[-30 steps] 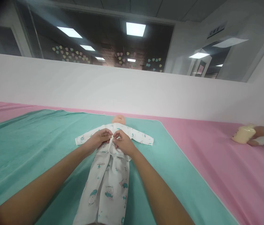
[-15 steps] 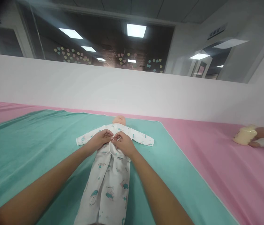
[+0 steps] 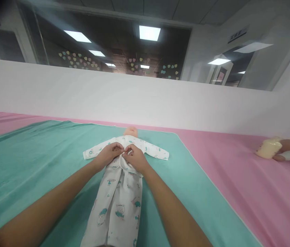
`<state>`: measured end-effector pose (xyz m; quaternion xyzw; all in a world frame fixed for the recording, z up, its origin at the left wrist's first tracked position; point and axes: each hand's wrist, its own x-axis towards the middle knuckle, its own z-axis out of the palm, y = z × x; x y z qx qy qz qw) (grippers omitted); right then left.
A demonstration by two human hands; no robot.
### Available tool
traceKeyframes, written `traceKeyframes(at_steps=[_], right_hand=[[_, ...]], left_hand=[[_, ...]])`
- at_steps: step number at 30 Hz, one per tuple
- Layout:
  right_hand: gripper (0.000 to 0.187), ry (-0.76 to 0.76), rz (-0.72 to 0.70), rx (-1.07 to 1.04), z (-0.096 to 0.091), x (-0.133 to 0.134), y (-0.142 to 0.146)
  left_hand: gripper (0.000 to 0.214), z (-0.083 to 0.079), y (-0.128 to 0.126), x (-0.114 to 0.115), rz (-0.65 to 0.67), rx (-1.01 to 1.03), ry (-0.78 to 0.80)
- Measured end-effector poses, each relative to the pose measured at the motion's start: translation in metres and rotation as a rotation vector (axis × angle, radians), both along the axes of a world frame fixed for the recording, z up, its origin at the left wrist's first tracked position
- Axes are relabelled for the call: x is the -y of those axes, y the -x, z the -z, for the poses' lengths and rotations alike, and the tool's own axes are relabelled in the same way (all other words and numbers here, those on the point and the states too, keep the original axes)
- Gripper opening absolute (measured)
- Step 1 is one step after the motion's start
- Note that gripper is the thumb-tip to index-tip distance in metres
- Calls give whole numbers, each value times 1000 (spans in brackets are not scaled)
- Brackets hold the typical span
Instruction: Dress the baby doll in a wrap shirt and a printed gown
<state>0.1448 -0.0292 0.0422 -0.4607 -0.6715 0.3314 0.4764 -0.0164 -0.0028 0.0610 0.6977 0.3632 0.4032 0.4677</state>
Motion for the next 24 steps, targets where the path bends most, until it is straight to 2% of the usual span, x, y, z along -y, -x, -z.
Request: traceKeyframes(at_steps=[6, 12, 20, 24], right_hand=[[15, 15, 25, 22, 0, 2, 0], [14, 45, 27, -20, -5, 2, 0], [13, 34, 145, -2, -5, 2, 7], [12, 42, 142, -42, -3, 1, 7]], left_hand=[[25, -4, 3, 0, 53, -20, 4], [25, 2, 3, -8, 133, 69, 31], [22, 5, 3, -10, 82, 59, 9], [21, 2, 5, -10, 85, 39, 15]])
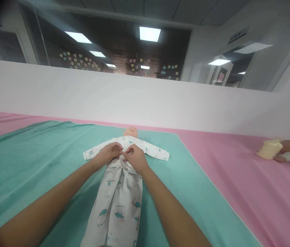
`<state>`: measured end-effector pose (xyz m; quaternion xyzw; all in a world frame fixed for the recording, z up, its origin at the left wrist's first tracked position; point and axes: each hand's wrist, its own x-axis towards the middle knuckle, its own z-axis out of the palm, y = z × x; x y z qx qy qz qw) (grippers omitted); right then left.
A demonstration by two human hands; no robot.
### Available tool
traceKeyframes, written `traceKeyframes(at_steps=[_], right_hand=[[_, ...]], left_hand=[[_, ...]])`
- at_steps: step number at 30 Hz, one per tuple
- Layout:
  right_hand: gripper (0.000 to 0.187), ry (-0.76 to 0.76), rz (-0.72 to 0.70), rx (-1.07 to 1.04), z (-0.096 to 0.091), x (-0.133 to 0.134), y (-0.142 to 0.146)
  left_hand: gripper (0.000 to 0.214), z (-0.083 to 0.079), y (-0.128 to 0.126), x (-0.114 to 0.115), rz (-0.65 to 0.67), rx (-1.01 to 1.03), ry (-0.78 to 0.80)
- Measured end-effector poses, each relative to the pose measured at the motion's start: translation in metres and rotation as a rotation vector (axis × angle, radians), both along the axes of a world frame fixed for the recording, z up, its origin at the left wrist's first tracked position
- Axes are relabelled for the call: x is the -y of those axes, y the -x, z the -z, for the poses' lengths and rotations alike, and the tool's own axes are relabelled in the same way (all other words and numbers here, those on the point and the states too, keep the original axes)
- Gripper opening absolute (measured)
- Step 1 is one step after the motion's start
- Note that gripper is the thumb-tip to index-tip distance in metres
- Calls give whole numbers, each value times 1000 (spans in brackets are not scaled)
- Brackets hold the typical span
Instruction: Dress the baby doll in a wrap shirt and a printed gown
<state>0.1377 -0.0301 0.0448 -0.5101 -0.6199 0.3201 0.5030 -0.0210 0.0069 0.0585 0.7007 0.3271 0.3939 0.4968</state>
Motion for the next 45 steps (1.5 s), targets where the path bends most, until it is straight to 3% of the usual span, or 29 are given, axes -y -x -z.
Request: traceKeyframes(at_steps=[8, 16, 23, 34, 45], right_hand=[[17, 10, -22, -37, 0, -4, -1], [27, -60, 36, 312, -10, 10, 2], [34, -15, 5, 420, -16, 13, 3], [26, 124, 13, 236, 1, 0, 3], [23, 168, -2, 68, 0, 2, 5]], left_hand=[[20, -3, 3, 2, 76, -24, -15], [22, -5, 2, 5, 49, 93, 63], [22, -6, 1, 5, 38, 43, 94], [20, -7, -1, 5, 43, 6, 62], [22, -5, 0, 6, 51, 14, 35]])
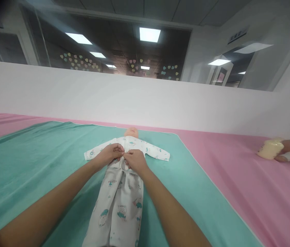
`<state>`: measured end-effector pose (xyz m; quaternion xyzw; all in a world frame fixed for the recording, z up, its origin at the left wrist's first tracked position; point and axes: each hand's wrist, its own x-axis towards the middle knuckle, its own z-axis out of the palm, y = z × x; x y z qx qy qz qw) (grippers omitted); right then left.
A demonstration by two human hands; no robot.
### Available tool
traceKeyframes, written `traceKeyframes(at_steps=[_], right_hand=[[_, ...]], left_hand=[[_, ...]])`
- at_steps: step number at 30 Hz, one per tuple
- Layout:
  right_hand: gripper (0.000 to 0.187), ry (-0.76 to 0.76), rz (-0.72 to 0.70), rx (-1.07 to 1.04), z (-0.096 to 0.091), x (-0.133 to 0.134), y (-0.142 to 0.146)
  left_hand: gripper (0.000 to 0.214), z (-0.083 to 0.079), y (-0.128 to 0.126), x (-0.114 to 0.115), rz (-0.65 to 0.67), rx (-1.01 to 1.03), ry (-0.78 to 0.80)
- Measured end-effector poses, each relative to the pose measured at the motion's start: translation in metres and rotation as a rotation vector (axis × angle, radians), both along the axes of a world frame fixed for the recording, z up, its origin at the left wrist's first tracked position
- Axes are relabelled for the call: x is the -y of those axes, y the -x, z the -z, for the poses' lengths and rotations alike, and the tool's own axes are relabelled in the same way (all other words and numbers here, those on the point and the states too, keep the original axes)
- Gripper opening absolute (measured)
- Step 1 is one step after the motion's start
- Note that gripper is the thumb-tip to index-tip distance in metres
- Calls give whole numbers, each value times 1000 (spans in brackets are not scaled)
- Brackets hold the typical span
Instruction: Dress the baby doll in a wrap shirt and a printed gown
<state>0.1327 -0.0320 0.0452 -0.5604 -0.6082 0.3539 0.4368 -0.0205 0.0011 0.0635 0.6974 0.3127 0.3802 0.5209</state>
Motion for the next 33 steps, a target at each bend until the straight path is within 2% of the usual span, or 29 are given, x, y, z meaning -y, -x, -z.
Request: traceKeyframes(at_steps=[10, 20, 27, 33], right_hand=[[18, 48, 1, -110, -3, 2, 1], [13, 61, 15, -180, -2, 1, 1], [13, 82, 4, -214, -4, 1, 0], [13, 73, -16, -219, -4, 2, -1]], left_hand=[[21, -1, 3, -1, 50, -4, -8], [22, 3, 3, -4, 48, -17, -29], [20, 1, 6, -5, 13, -101, -35], [17, 5, 2, -7, -1, -66, -31]])
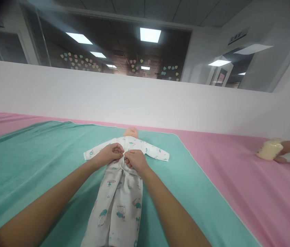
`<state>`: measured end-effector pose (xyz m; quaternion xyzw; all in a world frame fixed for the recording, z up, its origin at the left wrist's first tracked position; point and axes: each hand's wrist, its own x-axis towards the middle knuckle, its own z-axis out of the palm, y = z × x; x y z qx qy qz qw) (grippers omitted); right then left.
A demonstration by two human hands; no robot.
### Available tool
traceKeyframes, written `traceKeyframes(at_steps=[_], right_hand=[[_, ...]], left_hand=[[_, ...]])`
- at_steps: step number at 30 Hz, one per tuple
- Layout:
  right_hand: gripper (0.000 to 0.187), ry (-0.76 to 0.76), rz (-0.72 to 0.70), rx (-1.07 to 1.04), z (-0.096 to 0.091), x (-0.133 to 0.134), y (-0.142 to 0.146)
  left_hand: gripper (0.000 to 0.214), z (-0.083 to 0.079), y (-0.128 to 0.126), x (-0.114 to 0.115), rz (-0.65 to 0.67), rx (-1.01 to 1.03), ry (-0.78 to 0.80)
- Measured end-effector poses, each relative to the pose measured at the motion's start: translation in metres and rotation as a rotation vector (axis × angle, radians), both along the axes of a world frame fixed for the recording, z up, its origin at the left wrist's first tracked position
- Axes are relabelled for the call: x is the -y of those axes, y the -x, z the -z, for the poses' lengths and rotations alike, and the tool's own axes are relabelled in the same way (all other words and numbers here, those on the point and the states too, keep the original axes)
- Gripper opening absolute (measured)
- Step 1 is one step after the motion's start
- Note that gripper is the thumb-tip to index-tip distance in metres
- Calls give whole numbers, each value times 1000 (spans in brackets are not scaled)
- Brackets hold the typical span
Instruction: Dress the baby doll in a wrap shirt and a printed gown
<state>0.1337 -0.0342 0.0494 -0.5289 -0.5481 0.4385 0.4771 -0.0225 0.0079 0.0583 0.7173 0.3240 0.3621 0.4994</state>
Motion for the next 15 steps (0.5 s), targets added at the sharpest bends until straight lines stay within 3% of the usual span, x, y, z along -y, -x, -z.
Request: traceKeyframes(at_steps=[7, 15], right_hand=[[13, -6, -24, 2, 0, -1, -1], [13, 3, -72, 13, -3, 0, -5]], left_hand=[[19, 1, -4, 1, -22, -1, -19], [15, -12, -2, 11, -42, -118, -40]])
